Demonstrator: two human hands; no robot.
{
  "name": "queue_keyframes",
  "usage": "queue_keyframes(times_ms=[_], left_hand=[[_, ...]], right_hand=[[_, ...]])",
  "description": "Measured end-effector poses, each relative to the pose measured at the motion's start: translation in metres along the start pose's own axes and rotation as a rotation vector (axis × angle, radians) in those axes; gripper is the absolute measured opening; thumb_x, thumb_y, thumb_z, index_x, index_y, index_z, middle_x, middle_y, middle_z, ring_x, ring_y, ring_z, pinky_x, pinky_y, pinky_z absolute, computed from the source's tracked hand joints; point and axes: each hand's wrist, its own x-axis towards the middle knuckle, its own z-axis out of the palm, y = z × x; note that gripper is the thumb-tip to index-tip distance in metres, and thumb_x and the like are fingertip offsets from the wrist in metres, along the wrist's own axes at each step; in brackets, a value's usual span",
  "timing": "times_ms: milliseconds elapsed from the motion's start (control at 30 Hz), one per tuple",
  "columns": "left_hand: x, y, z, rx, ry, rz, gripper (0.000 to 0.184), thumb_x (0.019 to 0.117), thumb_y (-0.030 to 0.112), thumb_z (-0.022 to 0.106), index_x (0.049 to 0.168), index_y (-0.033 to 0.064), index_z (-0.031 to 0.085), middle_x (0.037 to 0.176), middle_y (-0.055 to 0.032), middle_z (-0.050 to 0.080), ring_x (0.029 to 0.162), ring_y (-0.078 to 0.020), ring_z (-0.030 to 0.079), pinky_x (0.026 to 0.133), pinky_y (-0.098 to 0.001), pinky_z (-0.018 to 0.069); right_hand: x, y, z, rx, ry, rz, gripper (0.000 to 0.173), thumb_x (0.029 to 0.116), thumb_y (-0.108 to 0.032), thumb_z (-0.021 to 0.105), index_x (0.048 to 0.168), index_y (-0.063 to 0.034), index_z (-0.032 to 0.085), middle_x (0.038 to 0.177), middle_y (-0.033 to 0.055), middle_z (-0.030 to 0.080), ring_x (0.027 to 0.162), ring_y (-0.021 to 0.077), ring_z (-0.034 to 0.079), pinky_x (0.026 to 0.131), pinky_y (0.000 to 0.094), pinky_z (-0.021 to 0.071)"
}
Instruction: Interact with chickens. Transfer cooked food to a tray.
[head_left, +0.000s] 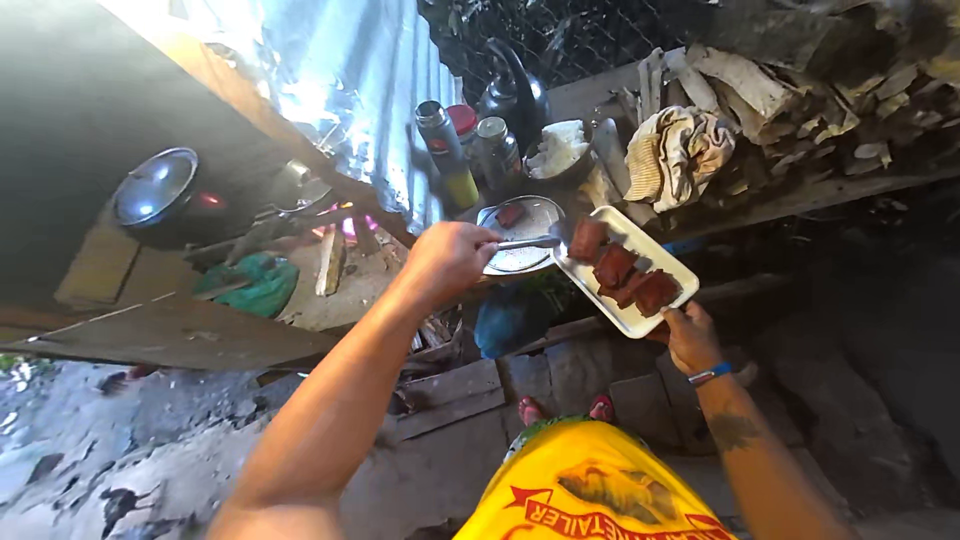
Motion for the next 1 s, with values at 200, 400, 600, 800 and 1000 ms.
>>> queue_keyframes(times_ms=[200, 400, 600, 800, 1000], left_hand=[[0.004, 0.003, 0.006, 0.225, 0.252, 0.129, 0.03, 0.1063, 0.029, 0.052, 0.125, 0.021, 0.074, 0.101, -0.0109, 0.072, 0.092, -0.032, 0.071, 0.077, -0.055, 0.0574], [0.025, -0.028, 0.018, 0.245, 0.174, -0.264, 0.03, 0.1054, 0.03, 0.051, 0.121, 0.02, 0.074, 0.113, -0.0126, 0.072, 0.107, -0.0353, 0.069, 0.086, -0.061, 0.0554], [0.043, -0.058, 0.055, 0.303, 0.186, -0.435, 0.029, 0.1053, 0.024, 0.05, 0.122, 0.0129, 0.07, 0.118, -0.0223, 0.067, 0.1, -0.0446, 0.069, 0.077, -0.0639, 0.0562], [0.053, -0.077, 0.083, 0.287, 0.242, -0.396, 0.03, 0.1073, 0.02, 0.046, 0.125, 0.0117, 0.069, 0.119, -0.0228, 0.066, 0.098, -0.0447, 0.069, 0.079, -0.0623, 0.0561], [0.055, -0.087, 0.12, 0.194, 0.271, -0.407, 0.034, 0.1015, 0.011, 0.052, 0.131, 0.0147, 0.067, 0.125, -0.0233, 0.064, 0.105, -0.0449, 0.067, 0.084, -0.062, 0.056]], right_hand=[[-0.002, 0.005, 0.0, -0.02, -0.038, -0.017, 0.031, 0.103, -0.008, 0.052, 0.133, 0.0011, 0.051, 0.103, 0.0184, 0.071, 0.079, 0.0281, 0.075, 0.066, 0.0439, 0.0664], [-0.007, 0.01, 0.0, -0.015, -0.034, -0.012, 0.036, 0.1015, -0.009, 0.052, 0.135, 0.0029, 0.049, 0.108, 0.0188, 0.07, 0.084, 0.0282, 0.076, 0.067, 0.0446, 0.0671], [-0.012, 0.009, -0.005, -0.037, -0.005, -0.011, 0.041, 0.1004, -0.01, 0.053, 0.138, 0.0044, 0.047, 0.111, 0.0199, 0.069, 0.083, 0.0279, 0.075, 0.065, 0.0445, 0.0666], [-0.016, 0.008, -0.008, -0.024, 0.012, -0.015, 0.038, 0.1013, -0.009, 0.052, 0.137, 0.0043, 0.048, 0.109, 0.0188, 0.07, 0.083, 0.0274, 0.076, 0.065, 0.0432, 0.0669], [-0.017, 0.011, -0.008, -0.028, 0.013, -0.01, 0.038, 0.101, -0.01, 0.052, 0.136, 0.0035, 0.048, 0.111, 0.0196, 0.07, 0.084, 0.0286, 0.075, 0.066, 0.0443, 0.0667]])
